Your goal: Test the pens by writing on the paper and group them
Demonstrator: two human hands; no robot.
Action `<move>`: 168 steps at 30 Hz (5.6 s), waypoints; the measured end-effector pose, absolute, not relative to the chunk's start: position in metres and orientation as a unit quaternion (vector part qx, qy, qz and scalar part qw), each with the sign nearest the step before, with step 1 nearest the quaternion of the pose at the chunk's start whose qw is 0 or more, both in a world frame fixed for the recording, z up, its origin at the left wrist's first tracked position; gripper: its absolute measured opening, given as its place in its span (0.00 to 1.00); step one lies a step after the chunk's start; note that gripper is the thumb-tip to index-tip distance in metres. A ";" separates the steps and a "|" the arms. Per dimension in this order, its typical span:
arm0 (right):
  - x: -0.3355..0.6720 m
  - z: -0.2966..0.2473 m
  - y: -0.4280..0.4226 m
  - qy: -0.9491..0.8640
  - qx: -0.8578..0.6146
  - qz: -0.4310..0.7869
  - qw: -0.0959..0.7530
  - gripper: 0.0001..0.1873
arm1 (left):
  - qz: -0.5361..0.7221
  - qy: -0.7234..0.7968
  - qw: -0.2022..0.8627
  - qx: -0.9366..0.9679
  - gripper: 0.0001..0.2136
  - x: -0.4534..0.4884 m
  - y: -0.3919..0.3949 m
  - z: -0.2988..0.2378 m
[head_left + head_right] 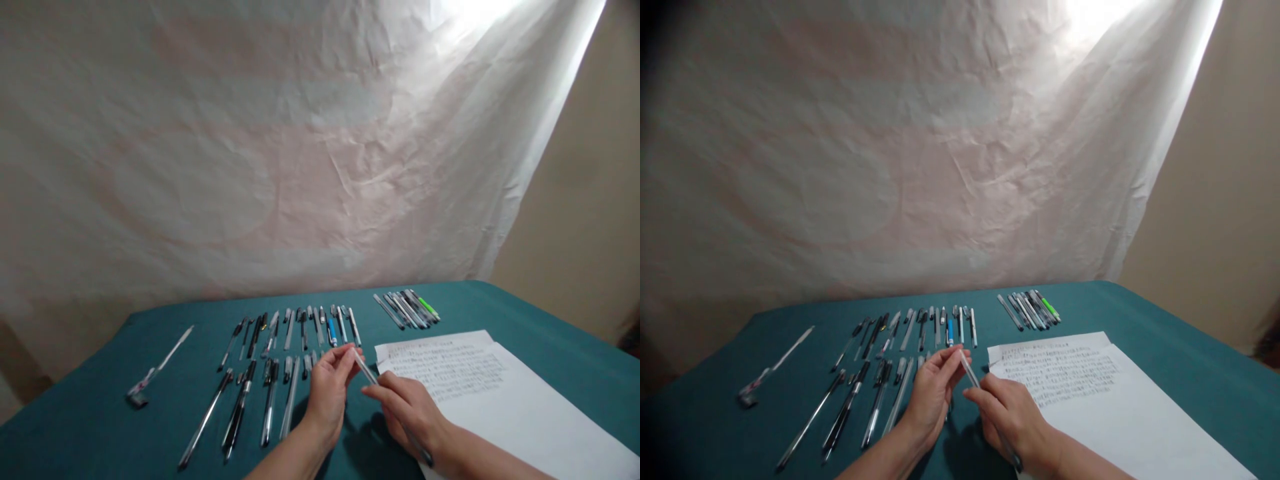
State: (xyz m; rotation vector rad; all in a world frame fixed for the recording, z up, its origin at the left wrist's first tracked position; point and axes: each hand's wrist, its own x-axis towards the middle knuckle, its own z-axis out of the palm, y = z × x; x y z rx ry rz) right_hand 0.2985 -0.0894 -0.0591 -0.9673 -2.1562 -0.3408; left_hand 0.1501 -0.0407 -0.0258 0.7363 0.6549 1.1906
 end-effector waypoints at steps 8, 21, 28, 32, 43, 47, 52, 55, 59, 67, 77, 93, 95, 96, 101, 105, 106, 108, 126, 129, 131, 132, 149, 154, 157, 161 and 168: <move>0.296 -0.053 -0.097 -0.845 -0.373 -0.136 0.359 0.20 | 0.550 0.300 0.694 0.355 0.12 0.153 -0.047 -0.031; 0.293 -0.040 -0.095 -0.846 -0.398 -0.071 0.347 0.20 | 0.562 0.294 0.695 0.338 0.12 0.145 -0.031 -0.028; 0.296 -0.023 -0.096 -0.789 -0.486 0.087 0.366 0.13 | 0.623 0.309 0.629 0.348 0.12 0.127 -0.004 -0.028; 0.303 -0.023 -0.078 -0.757 -0.568 0.099 0.308 0.09 | 0.625 0.319 0.604 0.378 0.14 0.125 -0.003 -0.026; 0.357 -0.022 0.024 -0.637 -0.763 -0.028 0.106 0.09 | 0.582 0.376 0.421 0.585 0.09 0.125 -0.016 -0.036; 0.358 -0.034 0.037 -0.610 -0.788 -0.038 0.079 0.10 | 0.557 0.364 0.373 0.646 0.11 0.123 -0.022 -0.035; 0.359 -0.038 0.044 -0.586 -0.807 -0.044 0.064 0.13 | 0.536 0.347 0.350 0.685 0.11 0.123 -0.025 -0.033; 0.360 -0.040 0.049 -0.579 -0.811 -0.045 0.063 0.14 | 0.521 0.354 0.328 0.704 0.11 0.123 -0.026 -0.033; 0.362 -0.043 0.054 -0.560 -0.825 -0.039 0.064 0.14 | 0.494 0.361 0.300 0.731 0.11 0.123 -0.027 -0.033; 0.361 -0.036 0.049 -0.554 -0.825 -0.041 0.101 0.15 | 0.465 0.368 0.278 0.756 0.11 0.121 -0.026 -0.034; 0.299 -0.041 0.059 -0.656 -0.735 0.049 0.163 0.18 | 0.465 0.369 0.258 0.763 0.11 0.122 -0.028 -0.032; 0.314 -0.034 0.057 -0.640 -0.730 0.121 0.208 0.01 | 0.477 0.343 0.265 0.765 0.11 0.123 -0.030 -0.029; 0.310 -0.027 0.049 -0.650 -0.702 0.149 0.248 0.03 | 0.486 0.335 0.286 0.755 0.09 0.124 -0.032 -0.027; 0.307 -0.023 0.044 -0.656 -0.686 0.165 0.267 0.05 | 0.493 0.333 0.298 0.747 0.08 0.125 -0.033 -0.026; 0.286 -0.001 0.003 -0.675 -0.554 0.330 0.359 0.08 | 0.554 0.334 0.356 0.675 0.13 0.133 -0.037 -0.030; 0.274 0.010 -0.021 -0.658 -0.454 0.448 0.400 0.07 | 0.551 0.320 0.462 0.617 0.17 0.139 -0.036 -0.036; 0.273 0.011 -0.023 -0.659 -0.450 0.451 0.400 0.07 | 0.540 0.307 0.491 0.610 0.16 0.140 -0.035 -0.037; 0.272 0.014 -0.026 -0.655 -0.446 0.462 0.398 0.06 | 0.519 0.278 0.541 0.600 0.15 0.141 -0.034 -0.038; 0.329 0.067 -0.032 -0.556 -0.482 0.308 0.603 0.15 | 0.450 0.300 0.493 0.681 0.12 0.141 -0.050 -0.032; 0.329 0.067 -0.031 -0.558 -0.487 0.310 0.596 0.15 | 0.450 0.301 0.493 0.681 0.12 0.142 -0.051 -0.032; 0.328 0.068 -0.031 -0.563 -0.492 0.314 0.585 0.14 | 0.449 0.300 0.492 0.683 0.12 0.142 -0.051 -0.031; 0.328 0.069 -0.032 -0.568 -0.493 0.315 0.579 0.14 | 0.448 0.300 0.491 0.684 0.12 0.142 -0.051 -0.031; 0.328 0.031 0.012 -0.636 -0.580 0.294 0.416 0.25 | 0.464 0.295 0.510 0.662 0.06 0.143 -0.054 -0.033; 0.319 -0.014 0.065 -0.653 -0.668 0.220 0.281 0.15 | 0.460 0.298 0.491 0.677 0.06 0.143 -0.056 -0.035; 0.311 -0.029 0.086 -0.640 -0.700 0.185 0.256 0.11 | 0.458 0.292 0.485 0.685 0.07 0.141 -0.055 -0.035; 0.302 -0.037 0.100 -0.631 -0.723 0.152 0.237 0.10 | 0.452 0.294 0.482 0.690 0.06 0.140 -0.053 -0.034; 0.297 -0.045 0.104 -0.638 -0.725 0.131 0.224 0.06 | 0.448 0.283 0.485 0.695 0.07 0.139 -0.052 -0.035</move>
